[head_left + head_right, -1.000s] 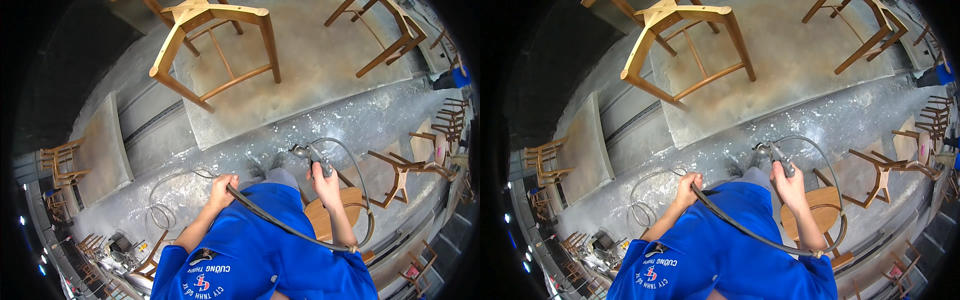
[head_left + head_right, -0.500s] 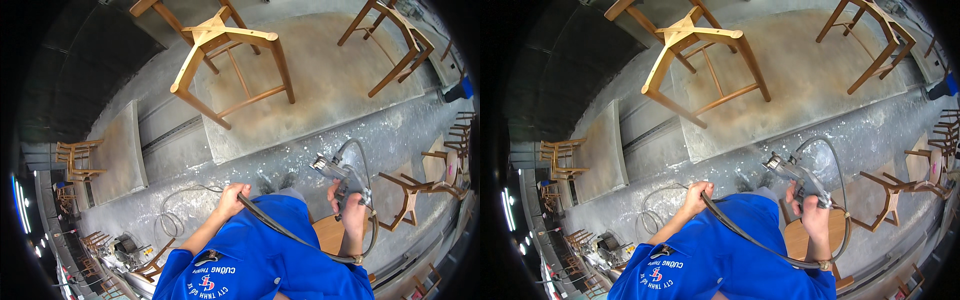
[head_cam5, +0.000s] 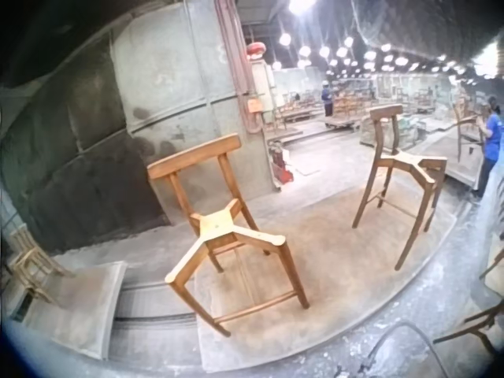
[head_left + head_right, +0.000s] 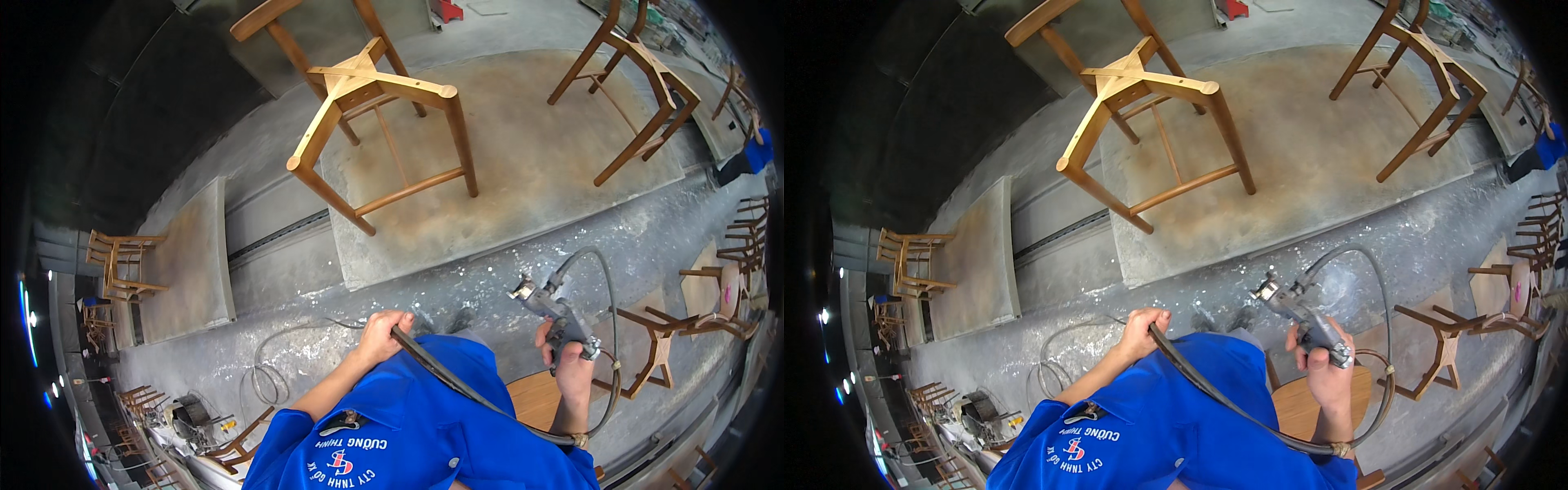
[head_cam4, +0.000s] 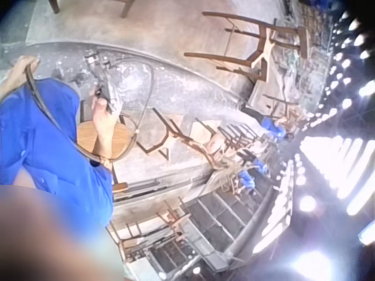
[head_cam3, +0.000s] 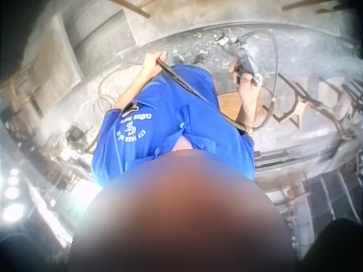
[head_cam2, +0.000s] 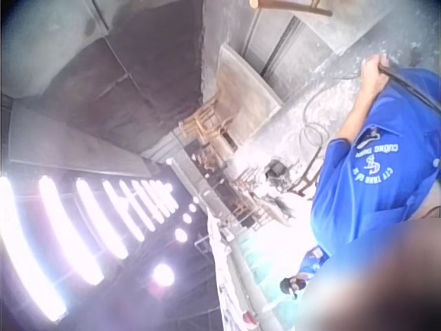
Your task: The person uses a spray gun to apply finish to wooden chair frames in a workshop. They repeatedly reposition each chair by hand to coat all sides, then move to the next chair and repeat the process.
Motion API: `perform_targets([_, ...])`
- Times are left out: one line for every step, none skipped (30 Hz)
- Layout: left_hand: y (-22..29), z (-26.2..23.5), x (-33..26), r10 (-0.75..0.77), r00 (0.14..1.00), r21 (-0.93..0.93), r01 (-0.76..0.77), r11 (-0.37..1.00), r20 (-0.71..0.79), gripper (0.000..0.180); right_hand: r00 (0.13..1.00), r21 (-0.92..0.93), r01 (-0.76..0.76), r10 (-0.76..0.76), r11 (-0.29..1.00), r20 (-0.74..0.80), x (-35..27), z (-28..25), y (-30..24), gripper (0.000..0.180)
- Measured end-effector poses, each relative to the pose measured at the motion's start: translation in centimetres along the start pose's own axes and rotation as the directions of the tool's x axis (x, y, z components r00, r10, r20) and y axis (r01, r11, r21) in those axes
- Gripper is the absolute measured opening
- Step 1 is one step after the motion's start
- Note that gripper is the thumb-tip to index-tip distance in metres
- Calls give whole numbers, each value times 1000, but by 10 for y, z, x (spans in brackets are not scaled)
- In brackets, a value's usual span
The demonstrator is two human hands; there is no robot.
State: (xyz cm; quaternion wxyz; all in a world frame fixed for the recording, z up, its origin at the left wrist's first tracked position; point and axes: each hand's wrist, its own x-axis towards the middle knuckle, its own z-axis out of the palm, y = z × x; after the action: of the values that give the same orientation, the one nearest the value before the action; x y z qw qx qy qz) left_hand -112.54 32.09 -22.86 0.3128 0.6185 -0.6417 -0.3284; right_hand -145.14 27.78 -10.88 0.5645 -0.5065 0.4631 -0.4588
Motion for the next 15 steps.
perform_targets([0,0,1,-7,1000,-8,7,1000,17,45,1000,-11,1,-1,1000,13,0,-1,1,85])
perform_targets([1,0,1,-9,1000,-5,9,1000,19,45,1000,-31,6,-6,999,2,-1,0,2,85])
perform_targets([1,0,2,-4,1000,9,4,1000,21,46,1000,-40,17,-18,999,-13,-1,1,4,84])
perform_targets([2,0,2,-10,1000,-6,10,1000,17,46,999,-47,29,-30,998,-19,-1,2,5,84])
perform_targets([2,-1,2,-8,1000,-12,8,1000,13,45,997,-39,62,-64,997,-40,-2,3,6,83])
perform_targets([2,-1,2,-8,1000,-17,8,1000,9,45,996,-42,68,-70,997,-60,-2,4,7,82])
perform_targets([2,-2,2,5,1000,-19,-5,1000,-3,44,994,-41,75,-78,996,-75,-3,5,8,82])
perform_targets([1,-3,2,17,1000,-20,-17,1000,-17,42,992,-36,78,-81,996,-94,-3,7,8,81])
perform_targets([1,-5,1,33,999,-10,-34,999,-30,41,994,-51,82,-85,995,-64,-4,9,9,80])
perform_targets([-1,-7,1,41,999,-24,-41,999,-33,40,996,-62,82,-84,995,-41,-5,11,9,79])
perform_targets([-3,-11,1,53,998,-28,-54,998,-33,40,996,-65,81,-83,995,-24,-6,15,9,78])
perform_targets([-6,-14,1,68,997,-21,-69,997,-32,40,993,-102,102,-108,989,-48,-7,21,9,77])
perform_targets([-9,-20,2,59,998,-31,-59,998,-8,41,988,-134,121,-132,984,-75,-8,28,10,76])
perform_targets([-13,-26,3,51,999,-33,-50,998,15,42,983,-158,140,-156,977,-96,-11,36,10,75])
perform_targets([-19,-33,4,49,998,-25,-48,999,32,42,978,-186,153,-176,971,-116,-14,45,10,74])
